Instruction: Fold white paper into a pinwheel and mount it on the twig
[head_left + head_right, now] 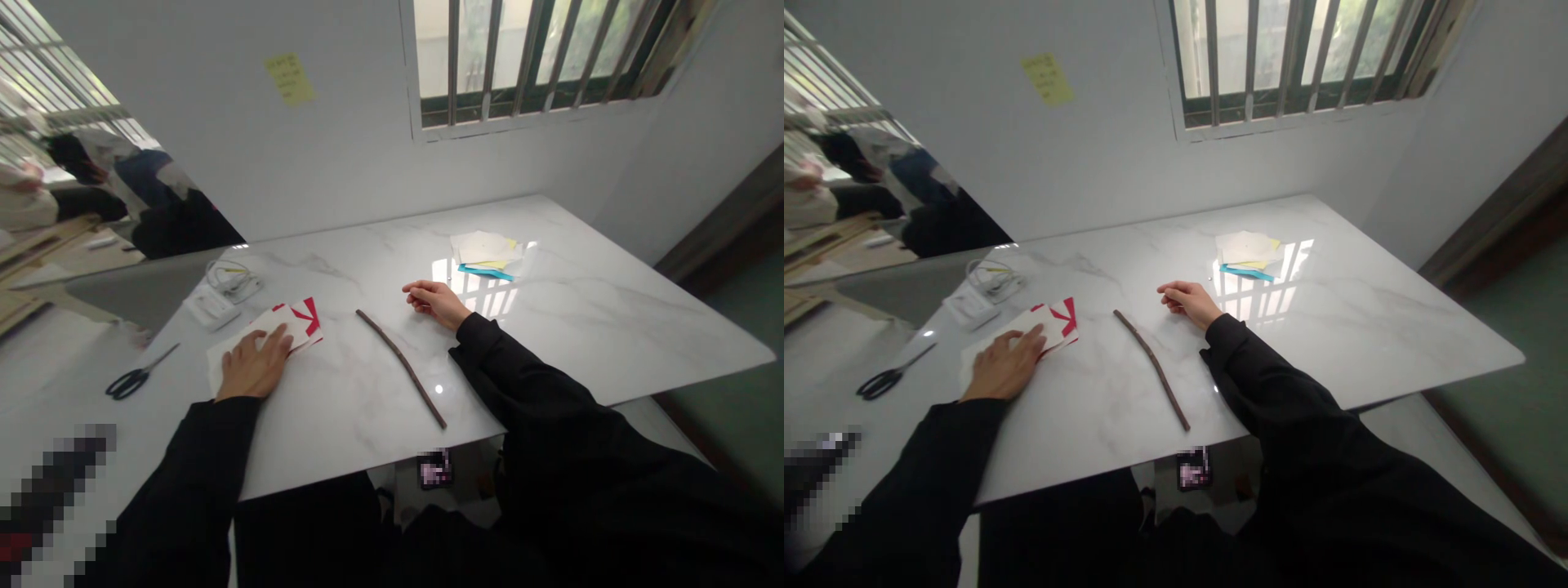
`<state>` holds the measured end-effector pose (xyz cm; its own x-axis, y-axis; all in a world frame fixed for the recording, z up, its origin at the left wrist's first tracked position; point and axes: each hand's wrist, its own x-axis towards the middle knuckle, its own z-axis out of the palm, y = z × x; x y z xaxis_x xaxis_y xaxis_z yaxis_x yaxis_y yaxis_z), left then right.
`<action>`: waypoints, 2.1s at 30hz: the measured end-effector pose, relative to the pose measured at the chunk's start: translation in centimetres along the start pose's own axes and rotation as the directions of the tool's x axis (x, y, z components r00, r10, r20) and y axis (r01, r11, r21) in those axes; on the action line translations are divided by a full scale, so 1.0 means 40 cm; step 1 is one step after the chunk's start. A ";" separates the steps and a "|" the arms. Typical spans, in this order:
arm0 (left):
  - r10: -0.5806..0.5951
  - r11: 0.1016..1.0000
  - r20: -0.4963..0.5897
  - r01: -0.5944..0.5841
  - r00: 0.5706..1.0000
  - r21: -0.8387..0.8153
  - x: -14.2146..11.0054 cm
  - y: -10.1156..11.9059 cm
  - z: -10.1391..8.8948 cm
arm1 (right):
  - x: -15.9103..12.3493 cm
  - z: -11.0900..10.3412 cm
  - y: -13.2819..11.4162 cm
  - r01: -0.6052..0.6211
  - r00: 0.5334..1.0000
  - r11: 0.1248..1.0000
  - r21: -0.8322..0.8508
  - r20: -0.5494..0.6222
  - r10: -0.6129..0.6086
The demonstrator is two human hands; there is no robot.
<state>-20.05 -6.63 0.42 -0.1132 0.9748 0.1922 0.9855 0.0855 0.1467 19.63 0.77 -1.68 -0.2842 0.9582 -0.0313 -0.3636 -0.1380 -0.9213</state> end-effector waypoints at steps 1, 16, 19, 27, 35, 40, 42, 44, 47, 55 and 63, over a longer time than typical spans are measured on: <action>-0.024 1.000 0.014 0.023 1.000 0.006 0.003 0.003 0.007 | 0.000 0.001 0.000 0.001 1.000 1.000 -0.004 -0.003 -0.001; -0.032 0.988 -0.258 -0.009 0.966 -0.155 0.122 0.177 -0.080 | 0.007 0.024 0.008 0.082 0.997 0.975 -0.208 0.019 -0.079; -0.028 0.918 -0.514 -0.181 0.857 -0.353 0.156 0.317 -0.096 | 0.009 0.020 0.014 0.102 0.995 0.964 -0.244 0.045 -0.094; -0.181 0.825 -0.407 -0.087 0.895 -0.558 0.090 0.522 0.045 | 0.000 0.026 0.038 0.230 0.973 0.833 -0.503 0.107 -0.204; -0.138 0.806 -0.390 -0.126 0.911 -0.578 0.084 0.496 0.068 | 0.003 -0.091 -0.085 0.367 0.735 0.377 -0.850 0.016 -0.678; -0.109 0.783 -0.364 -0.146 0.925 -0.604 0.079 0.515 0.083 | 0.049 -0.337 -0.117 0.072 0.718 0.123 -0.990 -0.035 -0.696; -0.088 0.775 -0.362 -0.165 0.928 -0.611 0.076 0.521 0.086 | 0.059 -0.405 -0.098 -0.074 0.763 0.088 -0.993 -0.113 -0.636; -0.085 0.766 -0.364 -0.173 0.927 -0.619 0.075 0.523 0.087 | 0.060 -0.439 -0.078 -0.183 0.810 0.043 -0.982 -0.176 -0.560; -0.100 0.751 -0.363 -0.169 0.927 -0.639 0.075 0.521 0.084 | 0.057 -0.443 -0.065 -0.245 0.834 0.002 -0.970 -0.212 -0.509; -0.091 0.713 -0.357 -0.189 0.930 -0.675 0.075 0.516 0.081 | 0.049 -0.417 -0.083 -0.308 0.791 0.048 -0.950 -0.284 -0.541; -0.090 0.689 -0.372 -0.212 0.924 -0.693 0.076 0.519 0.088 | 0.042 -0.400 -0.098 -0.357 0.741 0.067 -0.932 -0.326 -0.586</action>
<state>0.52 -1.15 0.64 -0.2408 0.8159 0.5256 0.6154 -0.2904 0.7328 34.78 6.94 -4.31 0.2920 0.8731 0.3904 0.9036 -0.1181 -0.4118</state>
